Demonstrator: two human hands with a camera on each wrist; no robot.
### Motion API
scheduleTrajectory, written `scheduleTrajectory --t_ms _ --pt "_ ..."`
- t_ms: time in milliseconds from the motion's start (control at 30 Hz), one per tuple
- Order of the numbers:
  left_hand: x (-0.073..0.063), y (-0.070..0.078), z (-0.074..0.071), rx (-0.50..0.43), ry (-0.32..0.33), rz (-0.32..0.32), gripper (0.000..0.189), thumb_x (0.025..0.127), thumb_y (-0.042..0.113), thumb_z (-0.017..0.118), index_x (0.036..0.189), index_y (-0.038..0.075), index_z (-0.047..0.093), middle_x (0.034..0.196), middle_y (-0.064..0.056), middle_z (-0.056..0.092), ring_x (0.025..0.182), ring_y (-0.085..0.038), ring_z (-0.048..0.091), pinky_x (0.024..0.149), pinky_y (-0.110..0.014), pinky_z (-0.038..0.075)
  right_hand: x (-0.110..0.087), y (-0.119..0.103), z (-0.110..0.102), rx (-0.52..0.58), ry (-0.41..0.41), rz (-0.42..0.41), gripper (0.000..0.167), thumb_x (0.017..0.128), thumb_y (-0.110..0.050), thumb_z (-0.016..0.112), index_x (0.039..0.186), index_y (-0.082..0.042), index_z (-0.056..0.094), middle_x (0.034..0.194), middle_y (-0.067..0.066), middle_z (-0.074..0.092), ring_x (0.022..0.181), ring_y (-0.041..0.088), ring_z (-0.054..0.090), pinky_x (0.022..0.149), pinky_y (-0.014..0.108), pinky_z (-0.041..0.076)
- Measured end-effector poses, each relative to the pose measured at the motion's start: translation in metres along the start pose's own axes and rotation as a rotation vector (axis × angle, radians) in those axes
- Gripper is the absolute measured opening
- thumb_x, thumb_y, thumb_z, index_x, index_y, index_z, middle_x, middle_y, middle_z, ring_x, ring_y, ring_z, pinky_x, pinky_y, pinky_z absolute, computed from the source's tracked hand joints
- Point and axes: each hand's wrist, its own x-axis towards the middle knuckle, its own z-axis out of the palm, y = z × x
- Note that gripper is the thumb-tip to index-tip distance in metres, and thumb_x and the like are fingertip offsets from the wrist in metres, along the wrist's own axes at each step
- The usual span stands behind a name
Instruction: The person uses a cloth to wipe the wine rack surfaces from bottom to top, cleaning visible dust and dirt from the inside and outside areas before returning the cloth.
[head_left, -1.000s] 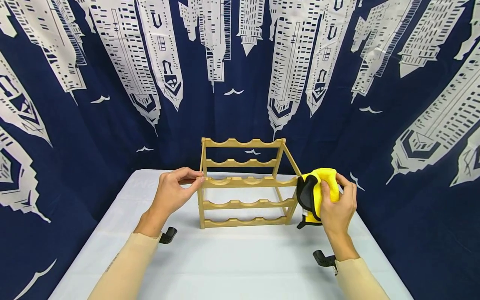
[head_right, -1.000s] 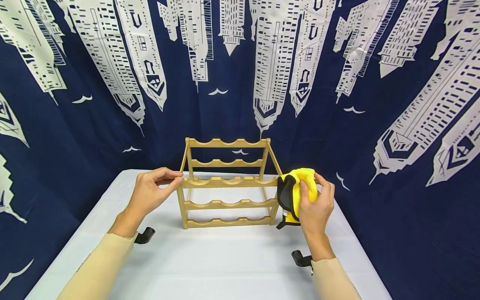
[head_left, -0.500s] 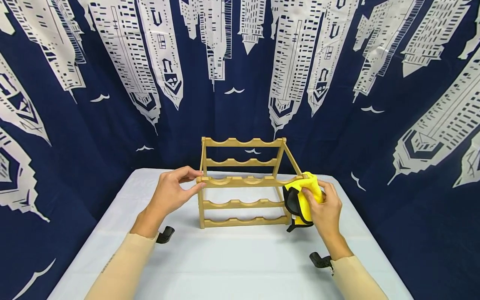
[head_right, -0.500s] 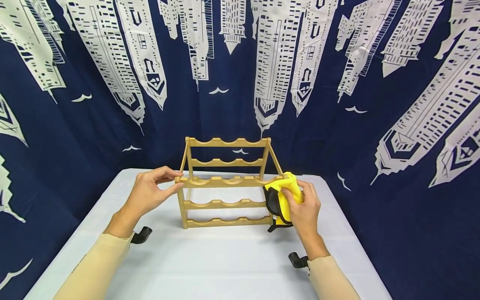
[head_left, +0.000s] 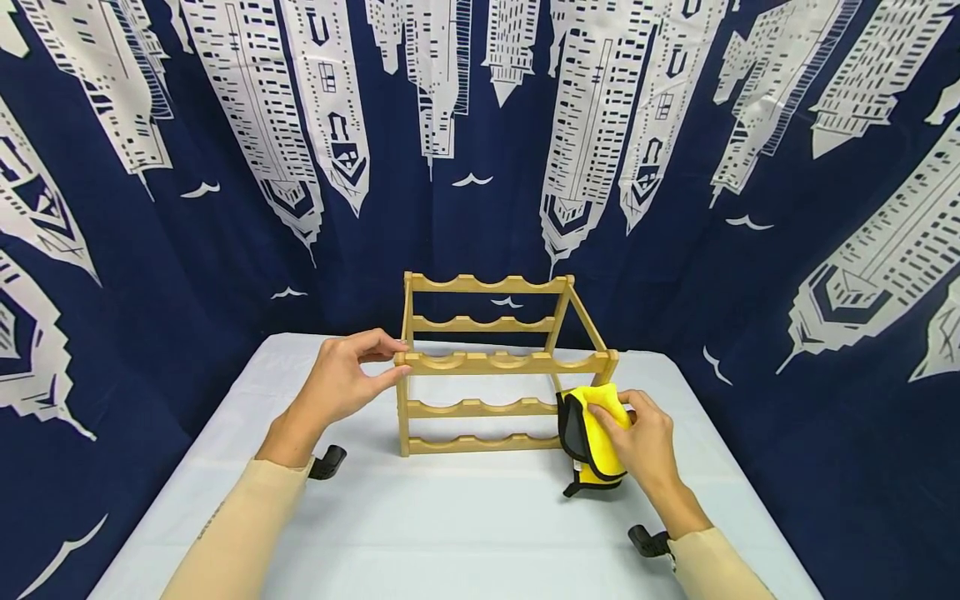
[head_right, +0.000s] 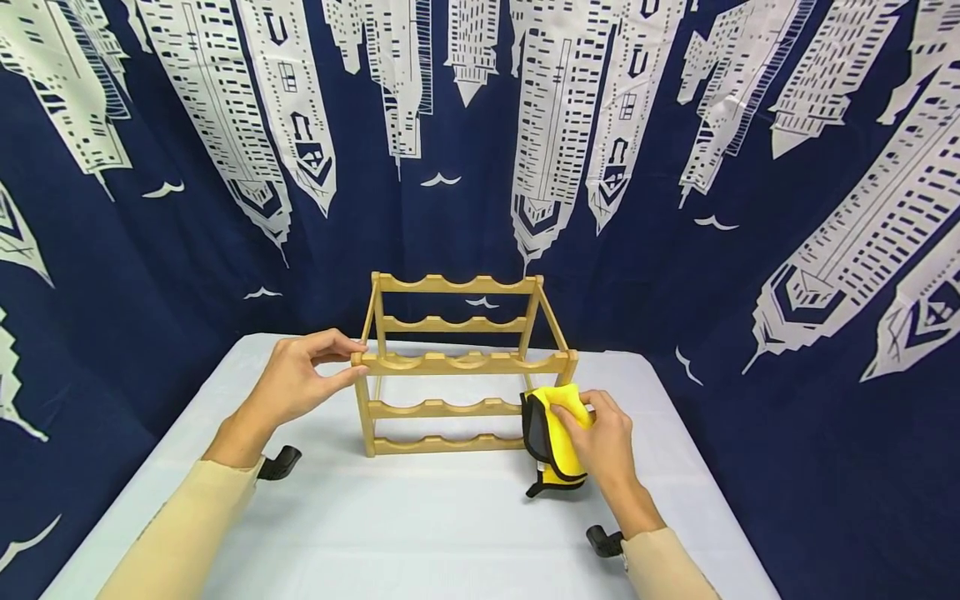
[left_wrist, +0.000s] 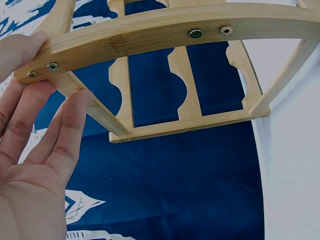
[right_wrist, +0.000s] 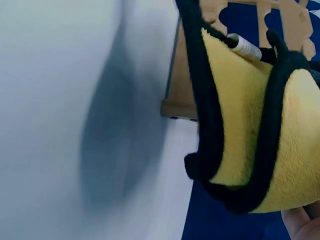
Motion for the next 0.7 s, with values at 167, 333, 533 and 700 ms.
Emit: scheduleTrajectory --t_ms 167,333,533,700 --pt "0.000 -0.001 -0.001 -0.012 -0.003 -0.006 0.024 0.093 0.005 0.100 0.111 0.012 0.085 0.117 -0.006 0.090 0.108 -0.029 0.089 0.099 -0.040 0.074 -0.004 0.003 0.004 -0.034 -0.120 0.077 0.030 0.095 -0.016 0.100 0.103 -0.001 0.075 0.101 0.019 0.079 0.079 0.033 0.079 0.059 0.011 0.053" --pt "0.000 0.001 0.001 -0.004 -0.016 -0.016 0.024 0.094 0.006 0.099 0.112 0.013 0.085 0.117 -0.005 0.090 0.109 -0.027 0.088 0.099 -0.037 0.073 -0.015 0.016 0.012 -0.102 -0.307 0.153 0.034 0.097 -0.023 0.099 0.106 -0.002 0.074 0.101 0.015 0.077 0.077 0.020 0.061 0.059 0.020 0.049" --pt "-0.001 0.001 0.001 0.004 -0.014 0.003 0.024 0.094 0.006 0.099 0.113 0.012 0.084 0.118 -0.006 0.090 0.109 -0.028 0.088 0.099 -0.037 0.073 -0.017 0.022 0.022 -0.135 -0.437 0.227 0.037 0.096 -0.030 0.099 0.101 -0.005 0.072 0.101 0.013 0.075 0.087 0.023 0.061 0.064 0.024 0.045" --pt "-0.001 0.001 -0.001 0.005 -0.006 0.001 0.024 0.094 0.006 0.098 0.113 0.012 0.084 0.118 -0.006 0.090 0.109 -0.028 0.089 0.099 -0.037 0.073 -0.011 0.021 0.024 -0.142 -0.522 0.263 0.039 0.098 -0.034 0.097 0.098 -0.009 0.067 0.100 0.012 0.071 0.091 0.027 0.062 0.067 0.029 0.045"
